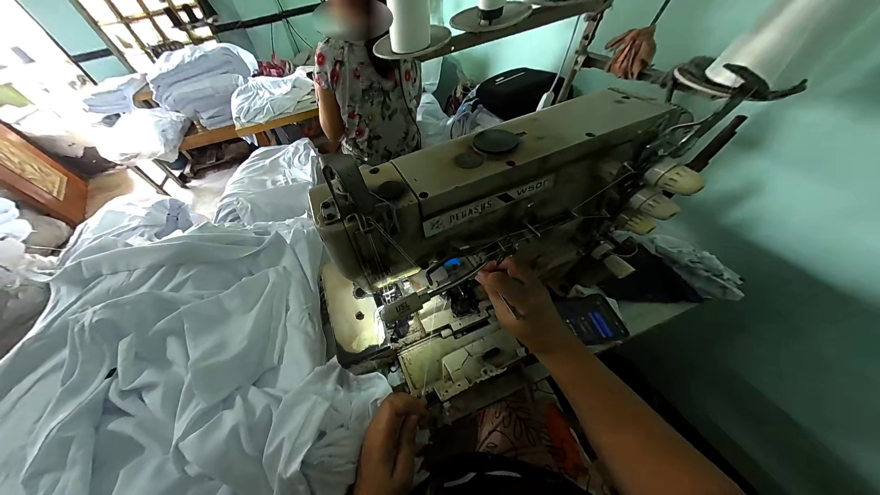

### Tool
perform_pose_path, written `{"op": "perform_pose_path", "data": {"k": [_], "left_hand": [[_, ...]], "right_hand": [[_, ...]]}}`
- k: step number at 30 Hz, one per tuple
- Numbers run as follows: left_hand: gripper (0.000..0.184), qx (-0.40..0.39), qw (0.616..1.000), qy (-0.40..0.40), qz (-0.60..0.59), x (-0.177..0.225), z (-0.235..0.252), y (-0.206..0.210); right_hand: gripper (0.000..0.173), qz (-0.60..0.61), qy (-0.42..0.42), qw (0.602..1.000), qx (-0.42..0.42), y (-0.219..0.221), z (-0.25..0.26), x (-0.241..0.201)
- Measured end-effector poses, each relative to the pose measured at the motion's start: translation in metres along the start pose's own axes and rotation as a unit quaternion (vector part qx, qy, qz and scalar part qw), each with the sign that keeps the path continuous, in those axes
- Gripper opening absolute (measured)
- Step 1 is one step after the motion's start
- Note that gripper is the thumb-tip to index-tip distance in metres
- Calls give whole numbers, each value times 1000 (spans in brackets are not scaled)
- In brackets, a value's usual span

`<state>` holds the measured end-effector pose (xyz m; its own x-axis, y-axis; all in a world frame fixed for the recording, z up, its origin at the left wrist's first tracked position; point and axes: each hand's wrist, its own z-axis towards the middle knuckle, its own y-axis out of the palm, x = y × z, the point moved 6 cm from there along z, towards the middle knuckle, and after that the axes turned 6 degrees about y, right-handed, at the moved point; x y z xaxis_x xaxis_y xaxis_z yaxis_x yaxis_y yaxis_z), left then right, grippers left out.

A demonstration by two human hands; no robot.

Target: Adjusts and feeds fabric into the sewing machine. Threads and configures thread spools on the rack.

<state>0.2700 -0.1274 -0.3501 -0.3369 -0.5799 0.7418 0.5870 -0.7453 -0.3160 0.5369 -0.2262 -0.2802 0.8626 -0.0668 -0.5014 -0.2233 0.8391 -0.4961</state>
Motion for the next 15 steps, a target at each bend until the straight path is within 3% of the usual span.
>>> {"op": "perform_pose_path", "data": {"k": [9,15], "left_hand": [[20,2,1000,-5,3,1,0,0],[21,4,1000,3,3,1,0,0]], "right_hand": [[14,-39,-55,997,30,-3,3,-8],[11,-128,-24,991,-3,12,21,-5]]}}
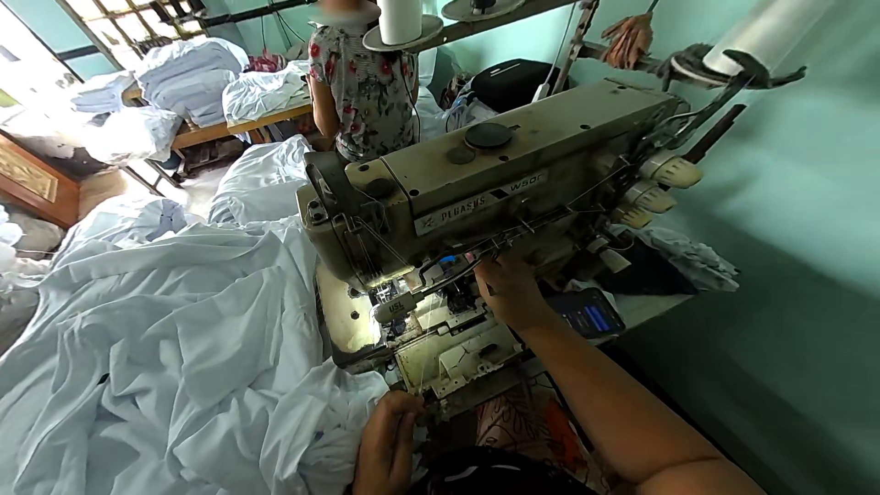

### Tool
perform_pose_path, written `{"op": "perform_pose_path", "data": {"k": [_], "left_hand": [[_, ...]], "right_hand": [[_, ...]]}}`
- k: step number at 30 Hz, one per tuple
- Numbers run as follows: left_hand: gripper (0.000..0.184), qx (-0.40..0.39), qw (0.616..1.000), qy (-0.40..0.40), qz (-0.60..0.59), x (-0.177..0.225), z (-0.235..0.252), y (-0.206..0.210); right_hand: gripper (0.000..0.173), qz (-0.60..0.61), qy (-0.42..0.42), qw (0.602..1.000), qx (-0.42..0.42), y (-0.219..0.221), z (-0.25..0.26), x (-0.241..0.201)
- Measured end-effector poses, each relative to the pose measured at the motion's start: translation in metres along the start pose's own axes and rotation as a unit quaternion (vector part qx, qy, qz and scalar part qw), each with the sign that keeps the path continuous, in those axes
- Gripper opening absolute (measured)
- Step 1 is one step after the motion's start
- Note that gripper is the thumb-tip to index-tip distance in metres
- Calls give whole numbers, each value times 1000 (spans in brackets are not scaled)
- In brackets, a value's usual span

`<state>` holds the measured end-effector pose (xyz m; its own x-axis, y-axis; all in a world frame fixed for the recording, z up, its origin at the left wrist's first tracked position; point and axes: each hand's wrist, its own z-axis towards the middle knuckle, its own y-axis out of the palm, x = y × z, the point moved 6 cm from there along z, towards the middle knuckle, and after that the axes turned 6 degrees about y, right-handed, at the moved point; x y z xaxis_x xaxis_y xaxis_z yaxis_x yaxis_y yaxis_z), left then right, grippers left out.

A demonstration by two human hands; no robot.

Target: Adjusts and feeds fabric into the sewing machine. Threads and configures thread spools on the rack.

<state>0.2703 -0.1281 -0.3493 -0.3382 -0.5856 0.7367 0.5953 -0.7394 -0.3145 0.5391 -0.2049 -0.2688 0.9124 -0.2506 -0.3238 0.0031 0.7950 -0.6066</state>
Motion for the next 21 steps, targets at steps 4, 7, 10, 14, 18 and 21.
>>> {"op": "perform_pose_path", "data": {"k": [4,7,10,14,18,21], "left_hand": [[20,1,1000,4,-2,0,-1,0],[19,-1,1000,-1,2,0,-2,0],[19,0,1000,-3,0,-1,-1,1],[20,1,1000,0,4,0,-1,1],[19,-2,1000,-6,6,0,-1,1],[19,-2,1000,-6,7,0,-1,0]], "right_hand": [[11,-6,17,1000,3,1,0,4],[13,49,-12,998,25,-5,-8,4],[14,76,-32,996,33,-14,-15,0],[13,64,-28,996,61,-35,-27,0],[13,62,-4,995,74,-41,-30,8],[12,54,9,995,83,-39,-29,9]]}}
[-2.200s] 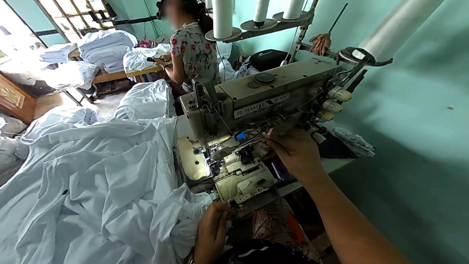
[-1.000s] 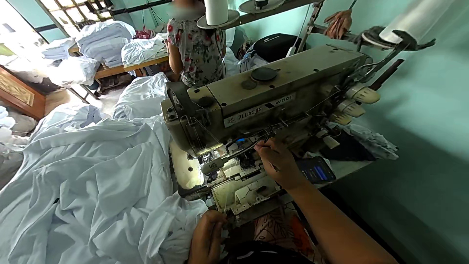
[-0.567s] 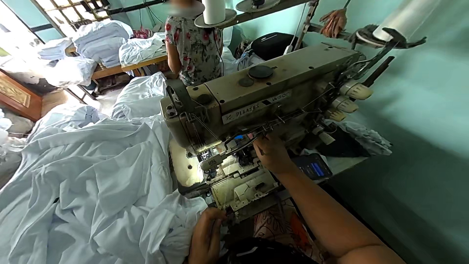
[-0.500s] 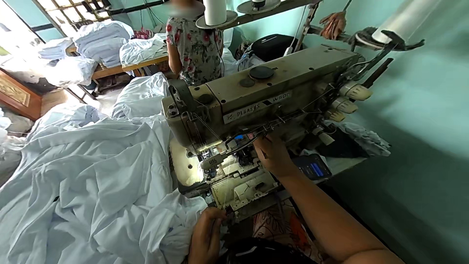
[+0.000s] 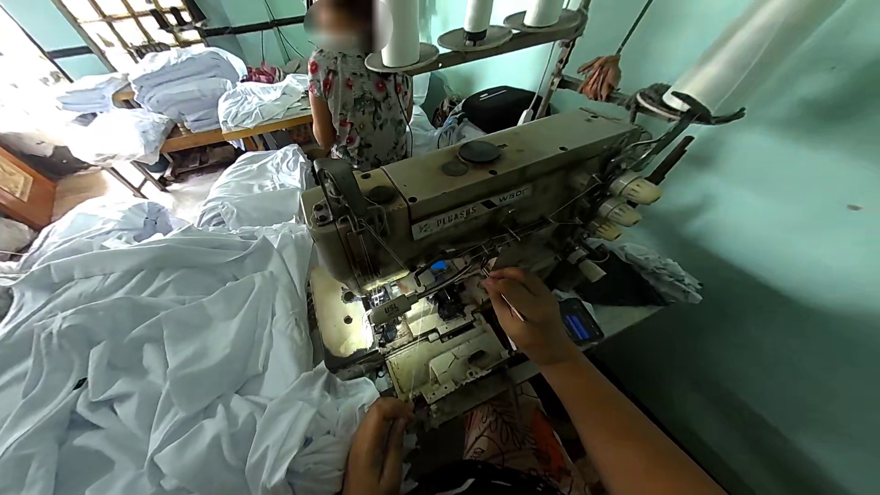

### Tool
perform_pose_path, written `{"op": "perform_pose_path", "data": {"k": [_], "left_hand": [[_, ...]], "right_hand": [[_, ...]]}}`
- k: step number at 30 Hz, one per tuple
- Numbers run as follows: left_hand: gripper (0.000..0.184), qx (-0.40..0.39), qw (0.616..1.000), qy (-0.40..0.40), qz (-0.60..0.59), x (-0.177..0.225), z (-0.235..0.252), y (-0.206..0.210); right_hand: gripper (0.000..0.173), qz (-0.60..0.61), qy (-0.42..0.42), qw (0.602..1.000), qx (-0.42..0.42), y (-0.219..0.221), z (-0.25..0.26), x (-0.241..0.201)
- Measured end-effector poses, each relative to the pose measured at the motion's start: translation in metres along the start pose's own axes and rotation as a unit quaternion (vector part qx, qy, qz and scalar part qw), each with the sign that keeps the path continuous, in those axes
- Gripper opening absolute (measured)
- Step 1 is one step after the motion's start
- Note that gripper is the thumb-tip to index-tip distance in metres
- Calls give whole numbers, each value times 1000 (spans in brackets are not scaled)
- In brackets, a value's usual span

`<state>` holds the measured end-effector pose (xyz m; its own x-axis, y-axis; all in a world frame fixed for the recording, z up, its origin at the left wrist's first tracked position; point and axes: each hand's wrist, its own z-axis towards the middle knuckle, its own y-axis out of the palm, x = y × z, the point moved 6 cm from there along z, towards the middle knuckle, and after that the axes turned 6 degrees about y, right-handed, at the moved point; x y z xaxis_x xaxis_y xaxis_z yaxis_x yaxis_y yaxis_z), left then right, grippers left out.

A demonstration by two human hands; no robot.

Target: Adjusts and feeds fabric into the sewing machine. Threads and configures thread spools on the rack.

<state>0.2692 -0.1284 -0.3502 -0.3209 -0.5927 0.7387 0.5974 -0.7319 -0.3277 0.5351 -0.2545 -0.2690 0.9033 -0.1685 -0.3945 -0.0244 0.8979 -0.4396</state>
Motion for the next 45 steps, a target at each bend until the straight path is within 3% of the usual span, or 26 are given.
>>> {"op": "perform_pose_path", "data": {"k": [11,29,38,41,45], "left_hand": [[19,-1,1000,-4,2,1,1,0],[20,7,1000,1,6,2,0,1],[21,20,1000,3,3,2,0,0],[21,21,1000,1,0,0,0,0],[21,19,1000,-4,-3,0,0,1]], "right_hand": [[11,1,20,999,43,16,7,10],[12,10,34,999,33,17,6,11],[15,34,-49,995,82,-6,-1,-10],[30,0,-62,998,32,-3,-1,-17],[31,-81,49,993,-76,22,15,-14]]}}
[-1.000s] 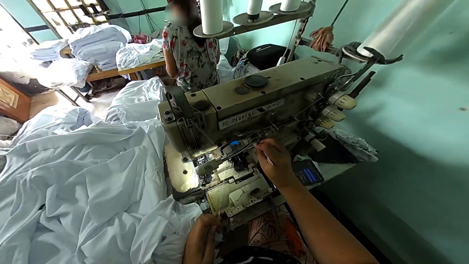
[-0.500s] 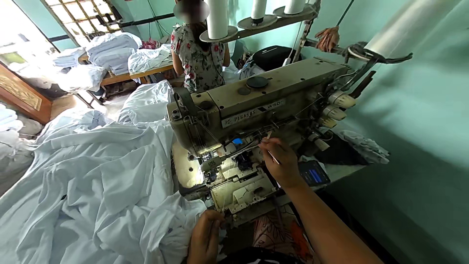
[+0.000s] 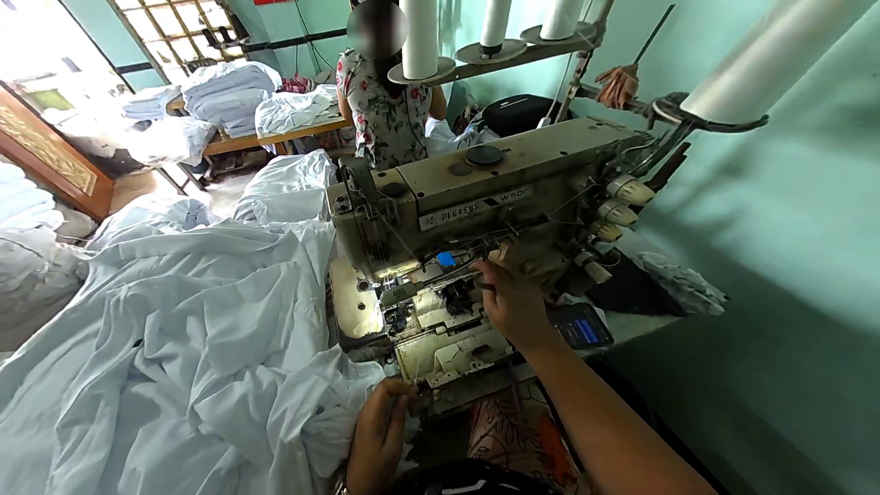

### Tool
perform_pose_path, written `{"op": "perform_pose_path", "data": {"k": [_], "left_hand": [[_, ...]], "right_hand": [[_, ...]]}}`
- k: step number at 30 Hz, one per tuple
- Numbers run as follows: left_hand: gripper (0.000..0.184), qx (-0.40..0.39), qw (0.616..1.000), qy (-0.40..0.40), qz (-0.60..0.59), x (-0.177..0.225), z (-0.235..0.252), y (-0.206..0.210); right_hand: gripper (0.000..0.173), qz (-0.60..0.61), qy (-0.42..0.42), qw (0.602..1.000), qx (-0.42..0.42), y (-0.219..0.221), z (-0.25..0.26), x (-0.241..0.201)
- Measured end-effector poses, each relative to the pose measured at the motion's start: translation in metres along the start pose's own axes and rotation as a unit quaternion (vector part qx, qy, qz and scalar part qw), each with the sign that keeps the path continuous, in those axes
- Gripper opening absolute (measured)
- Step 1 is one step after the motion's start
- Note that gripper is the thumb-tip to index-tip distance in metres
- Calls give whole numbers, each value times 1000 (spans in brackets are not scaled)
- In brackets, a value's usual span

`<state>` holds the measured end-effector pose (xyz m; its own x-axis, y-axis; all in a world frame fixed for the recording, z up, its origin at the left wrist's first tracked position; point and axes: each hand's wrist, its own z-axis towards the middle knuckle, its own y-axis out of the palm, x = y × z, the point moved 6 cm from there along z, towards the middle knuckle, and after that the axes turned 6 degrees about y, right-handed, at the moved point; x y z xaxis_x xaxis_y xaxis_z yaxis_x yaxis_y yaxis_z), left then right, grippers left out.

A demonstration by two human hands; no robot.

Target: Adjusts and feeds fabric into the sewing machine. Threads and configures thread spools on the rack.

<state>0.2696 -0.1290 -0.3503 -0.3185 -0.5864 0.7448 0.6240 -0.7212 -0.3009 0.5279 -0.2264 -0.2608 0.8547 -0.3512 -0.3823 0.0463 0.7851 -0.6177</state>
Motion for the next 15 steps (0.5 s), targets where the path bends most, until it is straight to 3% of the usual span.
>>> {"op": "perform_pose_path", "data": {"k": [3,5,15], "left_hand": [[21,-3,1000,3,-1,1,0,-1],[21,-6,1000,3,-1,1,1,-1],[19,-19,1000,-9,7,2,1,-2]], "right_hand": [[18,-54,116,987,-97,17,20,-2],[26,-98,168,967,-165,24,29,-5],[39,-163,161,954,-194,37,31,-5]]}}
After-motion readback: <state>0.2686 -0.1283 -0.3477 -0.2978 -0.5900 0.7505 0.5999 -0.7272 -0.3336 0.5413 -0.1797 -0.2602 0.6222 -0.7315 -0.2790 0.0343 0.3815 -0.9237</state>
